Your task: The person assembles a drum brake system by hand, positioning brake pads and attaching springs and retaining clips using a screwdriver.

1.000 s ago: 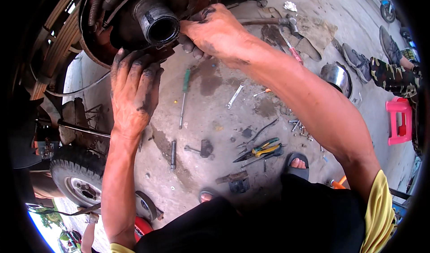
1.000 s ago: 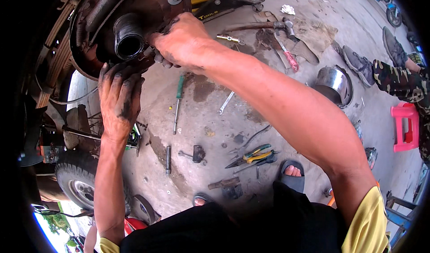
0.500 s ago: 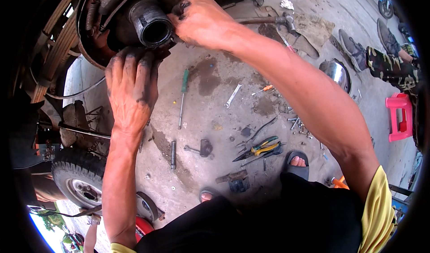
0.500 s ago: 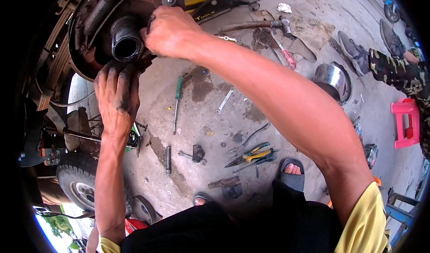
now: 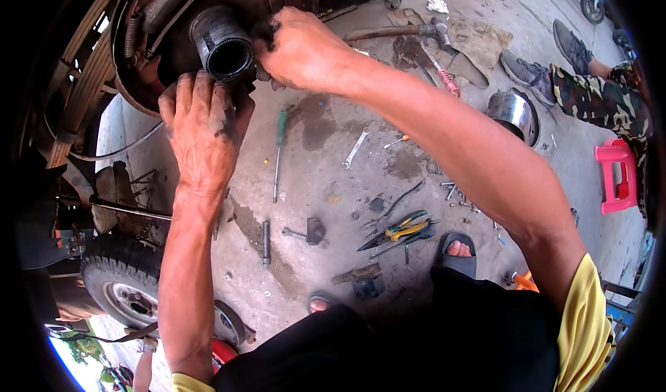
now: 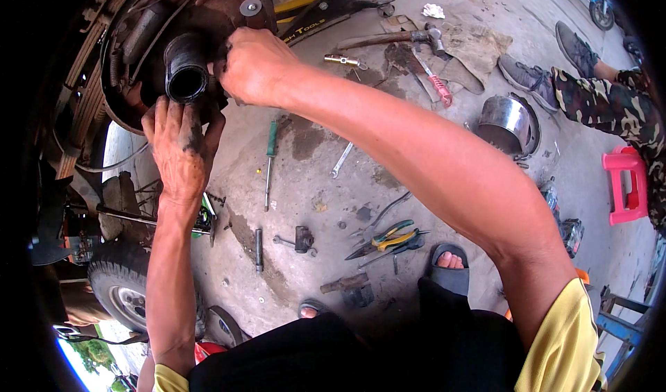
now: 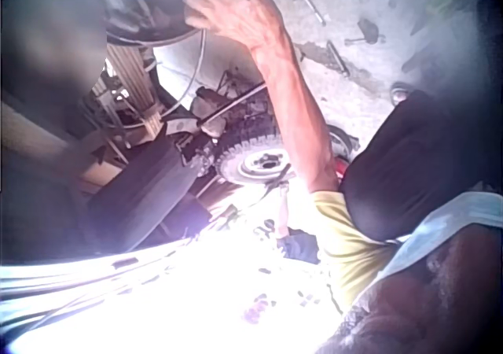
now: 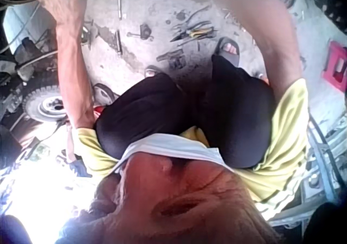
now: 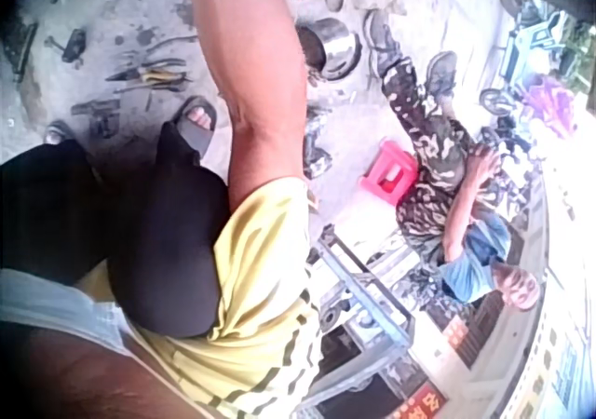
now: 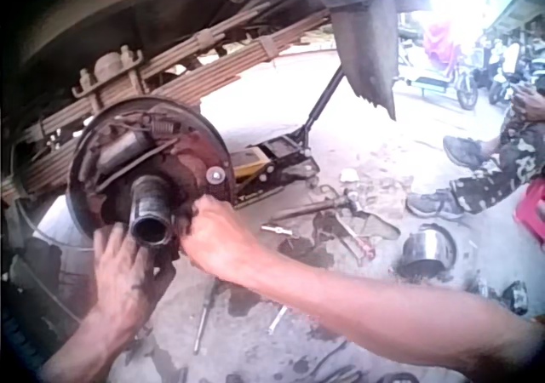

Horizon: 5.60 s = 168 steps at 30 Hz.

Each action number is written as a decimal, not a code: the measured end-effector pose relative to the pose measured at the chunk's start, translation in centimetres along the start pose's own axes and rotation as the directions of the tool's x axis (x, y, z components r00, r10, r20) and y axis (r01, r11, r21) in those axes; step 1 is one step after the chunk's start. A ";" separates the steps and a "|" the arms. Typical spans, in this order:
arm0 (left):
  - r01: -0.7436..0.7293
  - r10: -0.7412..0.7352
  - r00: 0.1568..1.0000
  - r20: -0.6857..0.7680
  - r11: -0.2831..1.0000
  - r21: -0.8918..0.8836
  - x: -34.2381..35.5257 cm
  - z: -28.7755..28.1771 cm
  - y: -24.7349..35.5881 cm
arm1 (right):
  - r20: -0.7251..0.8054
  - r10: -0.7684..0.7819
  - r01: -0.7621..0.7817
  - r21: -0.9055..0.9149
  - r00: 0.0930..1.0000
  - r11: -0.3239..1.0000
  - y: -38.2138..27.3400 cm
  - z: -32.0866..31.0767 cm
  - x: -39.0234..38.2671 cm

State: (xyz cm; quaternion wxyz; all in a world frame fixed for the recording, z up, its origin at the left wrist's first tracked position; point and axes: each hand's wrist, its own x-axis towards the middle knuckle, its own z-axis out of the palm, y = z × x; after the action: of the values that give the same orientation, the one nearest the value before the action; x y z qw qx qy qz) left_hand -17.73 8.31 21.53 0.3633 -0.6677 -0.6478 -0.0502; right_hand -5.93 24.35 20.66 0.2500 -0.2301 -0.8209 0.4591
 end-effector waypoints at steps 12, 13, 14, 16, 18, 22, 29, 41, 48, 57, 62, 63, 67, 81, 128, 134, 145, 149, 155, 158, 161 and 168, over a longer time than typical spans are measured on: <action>-0.031 0.024 0.999 -0.044 0.986 -0.163 -1.1 -0.5 0.8 | -0.081 -0.178 0.172 -0.077 0.981 0.982 0.1 1.0 -4.7; -0.044 0.035 0.997 -0.064 0.988 -0.147 -0.7 -1.2 0.9 | -0.085 -0.248 0.226 -0.211 0.965 0.951 0.4 0.9 -5.0; -0.044 0.033 0.996 -0.081 0.990 -0.134 -0.6 -1.2 0.8 | -0.078 -0.316 0.273 -0.341 0.945 0.900 0.6 0.7 -5.1; -0.040 0.029 0.993 -0.113 0.994 -0.103 -0.6 -1.4 0.6 | -0.071 -0.421 0.353 -0.433 0.904 0.830 1.0 0.5 -5.2; -0.042 0.030 0.991 -0.134 0.995 -0.087 -0.3 -1.2 0.7 | -0.052 -0.487 0.400 -0.496 0.872 0.771 1.3 0.4 -5.2; -0.034 0.031 0.996 -0.078 0.999 -0.032 0.0 -0.9 0.5 | -0.025 -0.502 0.419 -0.514 0.865 0.748 1.5 0.3 -4.8; -0.038 0.042 0.996 -0.084 0.998 0.047 0.1 0.1 0.1 | -0.299 -0.603 0.502 -0.351 0.740 0.790 2.2 0.9 -4.1; -0.022 0.025 0.995 -0.098 0.999 0.033 0.8 1.0 0.4 | 0.003 0.311 -0.214 0.733 0.951 0.646 0.4 2.9 -5.7; 0.033 -0.031 0.998 -0.049 0.999 0.032 0.7 0.9 0.6 | -0.057 0.278 -0.166 0.681 0.959 0.713 0.1 2.7 -5.0; 0.006 -0.009 0.996 -0.089 1.000 -0.026 1.3 1.3 0.7 | -0.232 0.234 -0.035 0.636 0.944 0.771 0.6 3.8 -4.1; 0.006 -0.006 0.998 -0.056 1.000 -0.002 1.2 0.7 0.8 | -0.166 0.288 -0.094 0.697 0.943 0.711 0.0 3.5 -4.1; -0.008 0.009 0.998 -0.065 1.000 0.015 1.0 0.8 0.7 | -0.136 0.310 -0.116 0.730 0.941 0.673 -0.1 3.3 -4.2; -0.031 0.038 0.994 -0.099 0.997 0.071 0.9 0.8 0.6 | -0.067 0.330 -0.162 0.770 0.942 0.617 -0.4 2.8 -4.4; -0.016 0.029 0.993 -0.115 0.993 0.115 -0.6 -1.0 -0.3 | -0.082 0.412 -0.201 0.776 0.908 0.597 -1.2 3.0 -4.3; 0.014 -0.013 1.000 -0.019 0.999 0.047 -0.5 -2.4 0.0 | 0.111 0.309 -0.237 0.883 0.944 0.405 -0.6 1.4 -6.5; -0.049 0.050 0.998 -0.022 0.997 0.060 -0.6 -2.5 -0.1 | 0.164 0.321 -0.286 0.880 0.933 0.379 -0.6 1.2 -6.3; -0.073 0.075 0.997 -0.023 0.994 0.081 -1.8 -2.5 -0.2 | 0.127 0.290 -0.266 0.817 0.949 0.512 -0.6 1.0 -5.2; -0.042 0.043 0.999 -0.009 0.994 0.104 -1.5 -2.2 -0.3 | 0.097 0.311 -0.244 0.844 0.945 0.477 -1.0 1.4 -4.9; 0.015 -0.023 0.999 0.043 0.985 0.169 -0.9 -2.0 0.0 | 0.079 0.334 -0.208 0.904 0.939 0.373 -1.6 1.8 -4.8; 0.028 -0.038 0.998 0.048 0.980 0.197 -0.9 -1.7 0.0 | 0.074 0.359 -0.202 0.921 0.930 0.332 -1.8 1.9 -4.9; 0.035 -0.049 0.997 0.063 0.978 0.208 -0.5 -1.5 0.2 | 0.088 0.354 -0.208 0.926 0.931 0.316 -1.4 1.8 -4.9; 0.045 -0.066 0.993 0.100 0.979 0.201 0.1 -1.6 0.4 | 0.128 0.386 -0.256 0.919 0.913 0.300 -1.3 1.8 -4.7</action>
State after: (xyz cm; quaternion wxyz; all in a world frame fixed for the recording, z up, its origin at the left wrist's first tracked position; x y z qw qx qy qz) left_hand -16.73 7.59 22.55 0.3916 -0.6116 -0.6863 0.0402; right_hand -3.63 19.78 20.08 0.2856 -0.2367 -0.3440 0.8626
